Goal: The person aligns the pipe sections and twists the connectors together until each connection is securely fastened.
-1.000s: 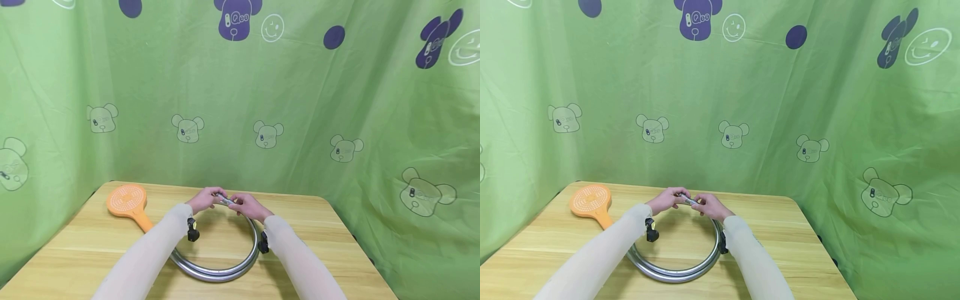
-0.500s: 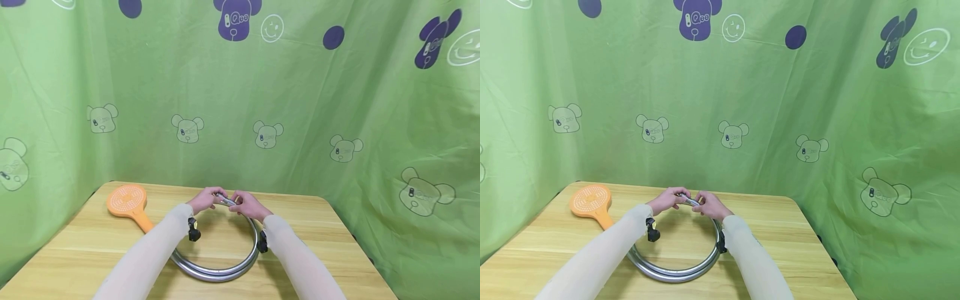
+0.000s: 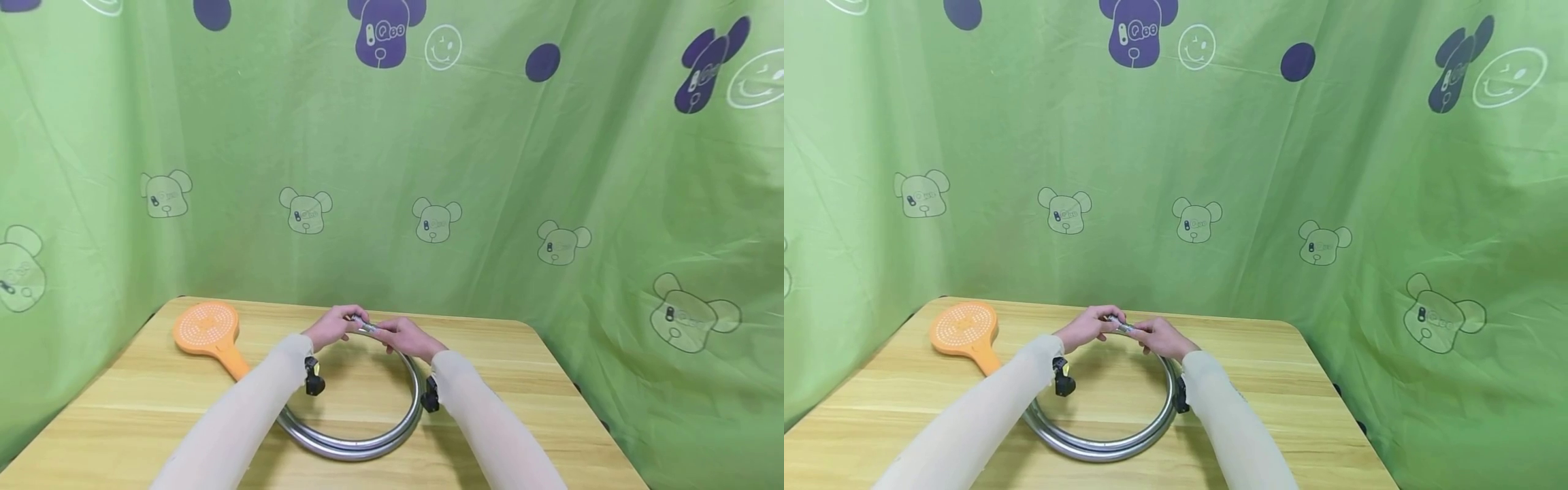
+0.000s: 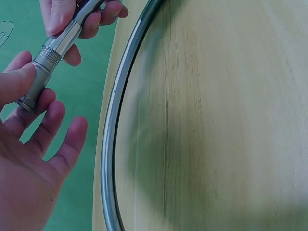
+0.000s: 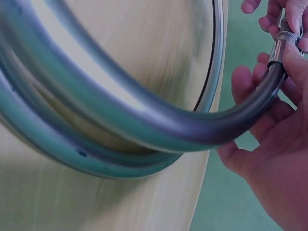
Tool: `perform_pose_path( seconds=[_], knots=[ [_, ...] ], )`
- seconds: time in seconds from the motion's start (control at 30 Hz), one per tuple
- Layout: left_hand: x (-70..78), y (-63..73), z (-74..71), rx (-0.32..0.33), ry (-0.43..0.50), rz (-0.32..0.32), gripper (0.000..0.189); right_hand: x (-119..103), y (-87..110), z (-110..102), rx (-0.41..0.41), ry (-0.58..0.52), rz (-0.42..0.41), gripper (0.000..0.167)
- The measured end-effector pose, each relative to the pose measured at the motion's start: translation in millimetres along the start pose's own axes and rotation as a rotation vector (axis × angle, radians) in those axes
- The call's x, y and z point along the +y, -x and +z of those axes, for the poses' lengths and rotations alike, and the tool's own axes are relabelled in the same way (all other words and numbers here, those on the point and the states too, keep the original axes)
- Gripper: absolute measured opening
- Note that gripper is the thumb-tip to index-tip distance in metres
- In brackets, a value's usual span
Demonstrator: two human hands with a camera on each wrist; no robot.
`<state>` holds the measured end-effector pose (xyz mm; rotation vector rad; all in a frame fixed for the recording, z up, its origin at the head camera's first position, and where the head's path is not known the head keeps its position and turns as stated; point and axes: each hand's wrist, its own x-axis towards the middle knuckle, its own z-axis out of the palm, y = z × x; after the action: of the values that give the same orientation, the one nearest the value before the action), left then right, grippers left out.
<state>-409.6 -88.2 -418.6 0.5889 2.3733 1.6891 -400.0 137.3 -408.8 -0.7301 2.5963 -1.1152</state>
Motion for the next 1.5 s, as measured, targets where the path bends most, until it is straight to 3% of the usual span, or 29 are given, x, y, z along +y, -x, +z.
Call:
perform_pose_path(
  seconds=[0.3, 0.8, 0.93, 1.17, 1.33, 1.5],
  knots=[
    [1.1, 1.3, 1.7, 0.008, -0.016, 0.019, 0.016, -1.4, -0.3, 1.0, 0.030, -0.098, 0.080, 0.033],
    [1.5, 1.7, 3.7, 0.012, -0.028, 0.027, 0.018, -1.7, 1.0, 6.2, 0.103, -0.115, 0.051, 0.021],
    [0.0, 0.9, 3.0, 0.010, -0.027, 0.036, 0.018, -1.7, 1.5, 5.5, 0.080, -0.089, 0.020, 0.018],
    [-2.5, 0.9, 0.3, 0.015, -0.026, 0.035, 0.015, -3.4, 1.4, 1.8, 0.035, -0.031, 0.022, 0.027],
    [-8.3, -3.1, 0.0, 0.008, -0.039, 0.049, 0.014, -3.1, 1.1, 3.2, 0.036, -0.112, 0.031, 0.027],
    [-1.6, 1.1, 3.3, -0.004, -0.116, 0.080, 0.020, -3.2, 3.4, 5.3, 0.086, -0.149, 0.048, 0.024]
  ],
)
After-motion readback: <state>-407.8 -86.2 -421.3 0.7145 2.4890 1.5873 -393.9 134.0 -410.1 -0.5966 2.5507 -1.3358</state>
